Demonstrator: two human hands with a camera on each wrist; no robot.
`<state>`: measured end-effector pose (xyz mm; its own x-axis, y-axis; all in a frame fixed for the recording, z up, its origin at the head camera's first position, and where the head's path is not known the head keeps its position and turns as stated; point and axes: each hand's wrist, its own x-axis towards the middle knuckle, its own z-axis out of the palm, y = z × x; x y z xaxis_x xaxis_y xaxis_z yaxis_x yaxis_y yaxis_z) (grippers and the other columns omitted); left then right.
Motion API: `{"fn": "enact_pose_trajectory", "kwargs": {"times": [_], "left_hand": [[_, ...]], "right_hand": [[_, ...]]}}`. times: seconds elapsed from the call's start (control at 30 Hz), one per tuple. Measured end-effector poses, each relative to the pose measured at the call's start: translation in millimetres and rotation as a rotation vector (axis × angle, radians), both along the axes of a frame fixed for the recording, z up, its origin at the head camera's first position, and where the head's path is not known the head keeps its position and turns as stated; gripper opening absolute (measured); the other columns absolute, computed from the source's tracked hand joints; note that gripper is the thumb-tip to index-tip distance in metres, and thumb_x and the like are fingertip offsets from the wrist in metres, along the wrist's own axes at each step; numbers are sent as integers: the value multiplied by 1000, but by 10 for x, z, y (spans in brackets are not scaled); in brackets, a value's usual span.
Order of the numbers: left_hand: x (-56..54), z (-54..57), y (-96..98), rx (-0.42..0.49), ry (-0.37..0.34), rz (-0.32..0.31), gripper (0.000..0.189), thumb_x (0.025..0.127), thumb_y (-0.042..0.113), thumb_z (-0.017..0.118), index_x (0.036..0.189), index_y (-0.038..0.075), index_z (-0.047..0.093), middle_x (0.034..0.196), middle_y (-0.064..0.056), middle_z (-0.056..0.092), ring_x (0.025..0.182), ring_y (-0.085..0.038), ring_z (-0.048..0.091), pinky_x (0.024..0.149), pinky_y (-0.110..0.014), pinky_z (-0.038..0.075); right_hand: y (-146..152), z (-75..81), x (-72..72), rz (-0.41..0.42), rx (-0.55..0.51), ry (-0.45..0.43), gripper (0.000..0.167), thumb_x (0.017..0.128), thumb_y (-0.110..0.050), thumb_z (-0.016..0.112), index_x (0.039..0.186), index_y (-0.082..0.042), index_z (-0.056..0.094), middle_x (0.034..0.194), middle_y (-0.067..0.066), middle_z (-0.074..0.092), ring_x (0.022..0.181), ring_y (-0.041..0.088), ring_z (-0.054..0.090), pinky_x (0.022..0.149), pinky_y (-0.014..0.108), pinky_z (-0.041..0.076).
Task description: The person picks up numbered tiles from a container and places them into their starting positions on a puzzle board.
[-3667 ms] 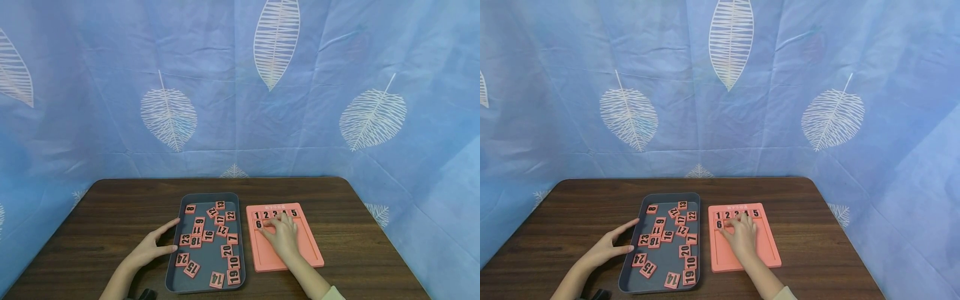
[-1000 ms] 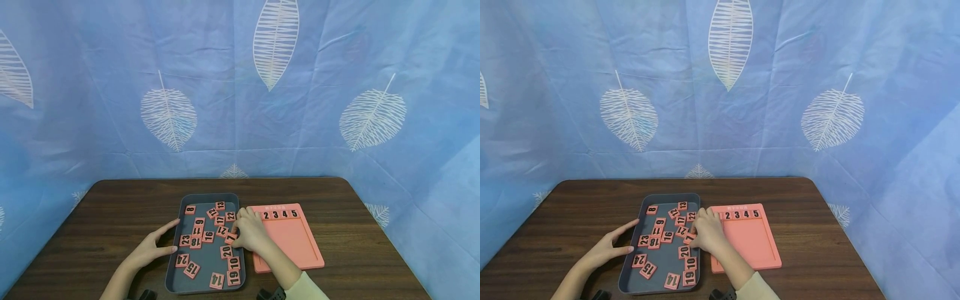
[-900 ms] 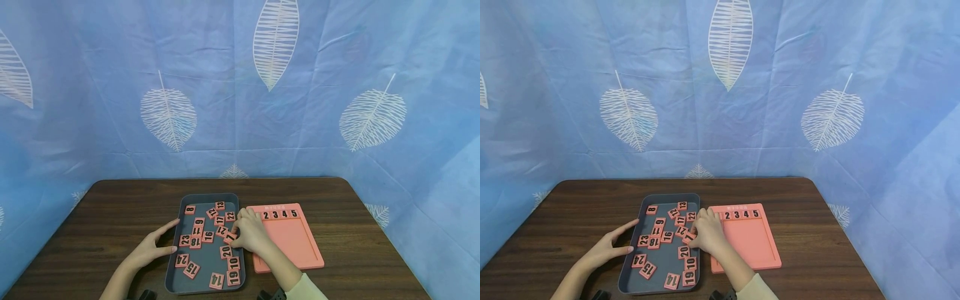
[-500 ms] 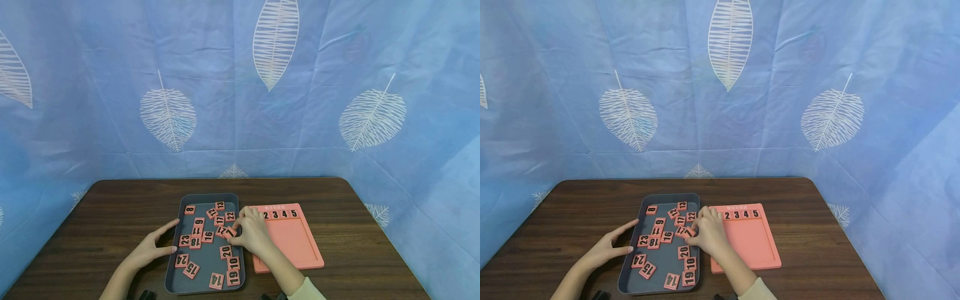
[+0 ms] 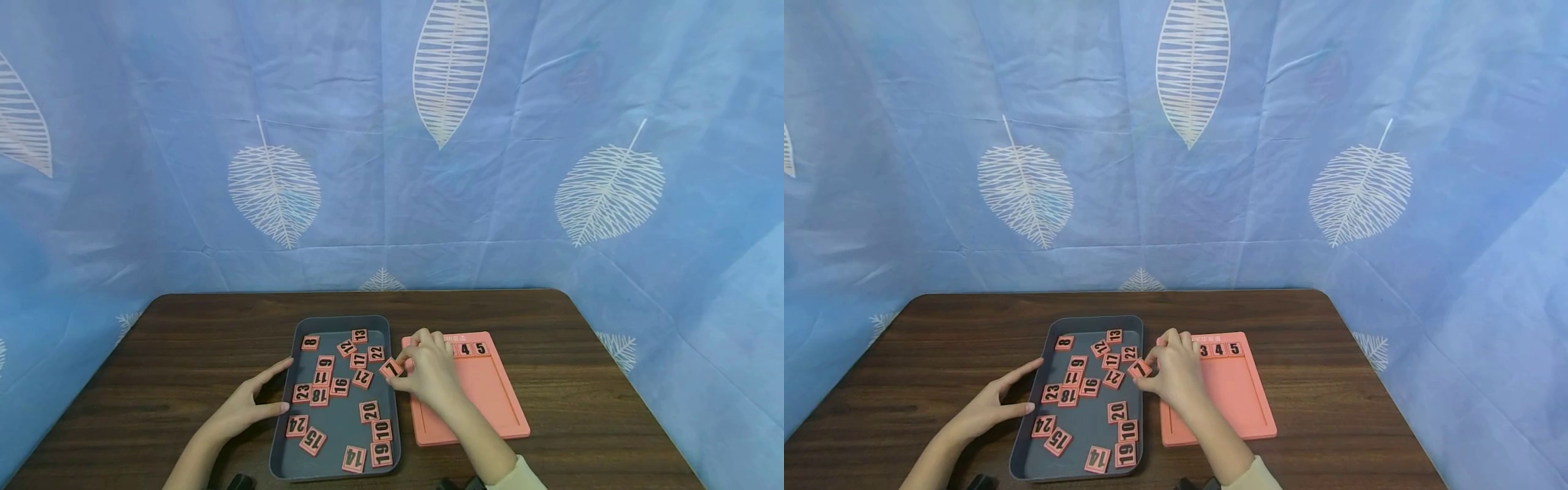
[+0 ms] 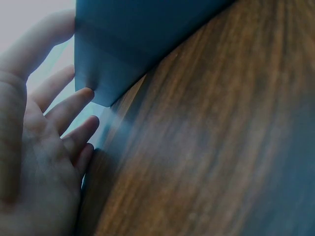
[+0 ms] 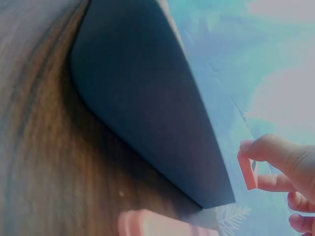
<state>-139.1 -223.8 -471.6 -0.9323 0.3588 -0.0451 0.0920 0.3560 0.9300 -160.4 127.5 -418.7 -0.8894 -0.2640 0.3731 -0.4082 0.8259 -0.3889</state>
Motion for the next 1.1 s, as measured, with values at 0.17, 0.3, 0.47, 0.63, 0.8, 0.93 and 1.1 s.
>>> {"fn": "enact_pose_trajectory", "kwargs": {"times": [0.17, 0.3, 0.47, 0.63, 0.8, 0.93, 1.1], "left_hand": [[2, -3, -3, 4, 1, -4, 73, 88, 16, 70, 151, 15, 34, 154, -20, 22, 138, -50, 10, 98, -73, 18], [3, -4, -4, 0, 6, -3, 73, 88, 16, 70, 151, 14, 34, 154, -20, 22, 138, -50, 11, 98, -73, 18], [2, -7, -6, 1, 4, -4, 73, 88, 16, 70, 151, 14, 34, 154, -21, 22, 138, -51, 10, 98, -73, 18], [-6, -8, -11, -2, 10, -5, 72, 88, 16, 70, 151, 15, 34, 154, -21, 23, 138, -51, 11, 98, -73, 17], [-9, -3, -17, -8, 11, -3, 72, 88, 17, 70, 151, 16, 34, 154, -20, 22, 138, -51, 10, 98, -74, 17], [-11, 4, -21, -19, 8, 2, 73, 88, 18, 71, 151, 16, 34, 154, -20, 23, 138, -50, 11, 98, -73, 18], [-17, 8, -18, -22, 11, 0, 73, 88, 18, 71, 151, 17, 34, 154, -20, 23, 138, -50, 11, 98, -73, 18]], "right_hand": [[105, 19, -1, -47, -10, 14, 28, 59, -37, 91, 73, -21, 73, 87, -5, 39, 81, 20, 31, 70, 40, 22], [204, 8, -8, -89, -6, 11, 28, 59, -36, 91, 72, -21, 73, 88, -4, 41, 82, 21, 34, 70, 39, 22], [346, -27, -21, -143, -13, 3, 29, 58, -35, 92, 71, -18, 72, 90, -1, 44, 83, 23, 36, 68, 39, 23], [479, -66, -44, -204, 2, -37, 29, 60, -36, 90, 71, -17, 71, 94, 3, 48, 91, 27, 42, 71, 41, 27], [576, -100, -81, -256, 3, -100, 28, 62, -36, 89, 72, -16, 72, 93, 4, 48, 90, 28, 40, 72, 43, 28], [614, -145, -103, -293, 37, -134, 29, 63, -38, 88, 69, -16, 69, 89, 4, 48, 84, 29, 40, 70, 44, 29], [626, -208, -113, -311, 62, -150, 32, 64, -40, 87, 69, -16, 67, 85, 3, 47, 81, 28, 40, 70, 45, 29]]}}
